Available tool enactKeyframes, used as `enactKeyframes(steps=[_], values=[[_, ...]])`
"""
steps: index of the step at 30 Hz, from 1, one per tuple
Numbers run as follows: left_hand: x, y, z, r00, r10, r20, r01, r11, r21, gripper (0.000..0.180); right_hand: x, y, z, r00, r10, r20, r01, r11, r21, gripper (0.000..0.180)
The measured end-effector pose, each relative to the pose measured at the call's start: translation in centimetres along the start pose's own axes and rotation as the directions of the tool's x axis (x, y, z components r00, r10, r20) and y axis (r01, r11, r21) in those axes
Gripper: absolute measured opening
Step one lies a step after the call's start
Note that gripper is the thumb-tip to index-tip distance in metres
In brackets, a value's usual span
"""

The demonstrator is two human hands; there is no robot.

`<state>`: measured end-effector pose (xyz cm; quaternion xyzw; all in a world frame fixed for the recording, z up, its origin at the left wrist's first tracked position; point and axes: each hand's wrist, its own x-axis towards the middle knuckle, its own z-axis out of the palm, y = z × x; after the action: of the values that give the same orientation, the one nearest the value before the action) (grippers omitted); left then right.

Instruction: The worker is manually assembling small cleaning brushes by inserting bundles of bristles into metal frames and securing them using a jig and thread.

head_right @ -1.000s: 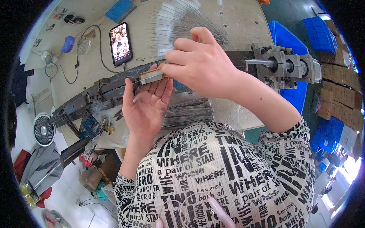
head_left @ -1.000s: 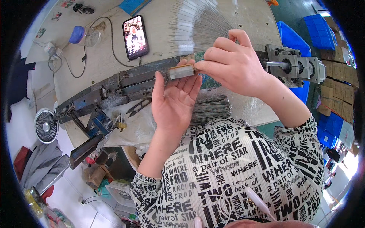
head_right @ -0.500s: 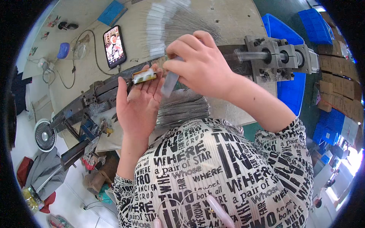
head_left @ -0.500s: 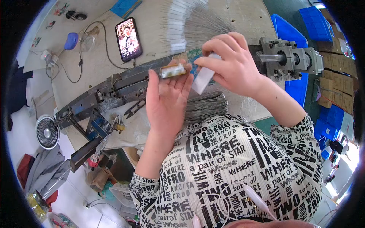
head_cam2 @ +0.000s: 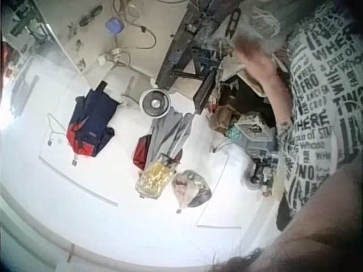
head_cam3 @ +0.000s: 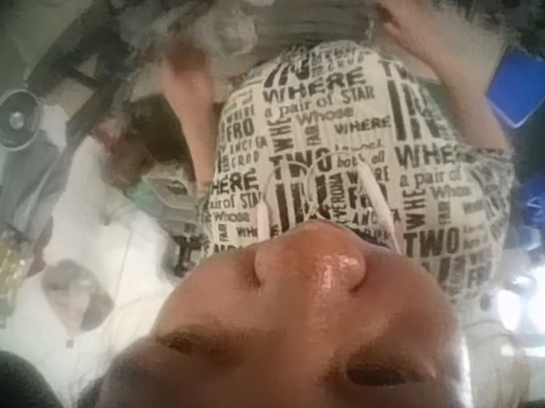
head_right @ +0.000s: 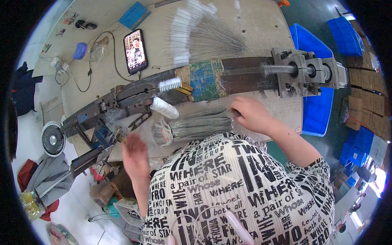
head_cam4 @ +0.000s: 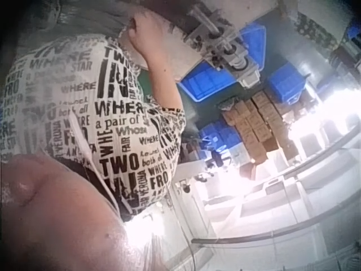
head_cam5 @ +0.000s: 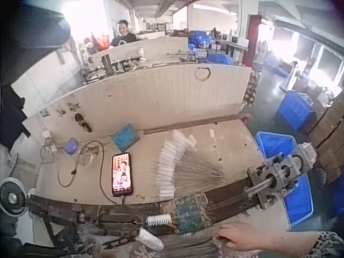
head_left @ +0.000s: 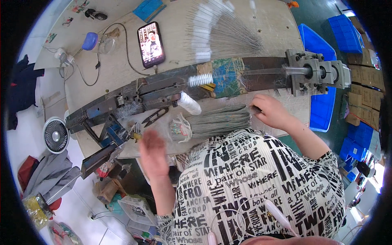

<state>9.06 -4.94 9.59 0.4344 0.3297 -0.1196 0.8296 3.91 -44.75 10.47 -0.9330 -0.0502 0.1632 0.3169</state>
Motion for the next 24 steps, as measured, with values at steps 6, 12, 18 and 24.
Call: enactKeyframes(steps=[6, 12, 18, 24], values=[[-1.3, 4.6, -6.8, 0.812, 0.149, -0.565, -0.21, 0.977, -0.045, 0.032, 0.6, 0.2, 0.4, 0.998, 0.0, 0.066, 0.001, 1.0, -0.002, 0.016], [2.4, 8.1, -17.2, 0.669, 0.39, -0.633, -0.428, 0.898, 0.101, 0.032, 0.1, -0.9, -0.4, 0.997, 0.06, -0.048, -0.053, 0.991, 0.125, 0.015], [0.1, 4.7, -11.7, 0.919, 0.214, -0.331, -0.243, 0.969, -0.049, 0.031, -0.5, -3.2, -1.7, 0.838, 0.542, -0.069, -0.179, 0.391, 0.903, 0.011], [-2.9, 0.6, 10.8, 0.584, 0.351, 0.732, -0.808, 0.338, 0.483, 0.046, 1.2, -8.3, -8.5, 0.816, -0.023, -0.578, 0.501, 0.527, 0.686, 0.013]])
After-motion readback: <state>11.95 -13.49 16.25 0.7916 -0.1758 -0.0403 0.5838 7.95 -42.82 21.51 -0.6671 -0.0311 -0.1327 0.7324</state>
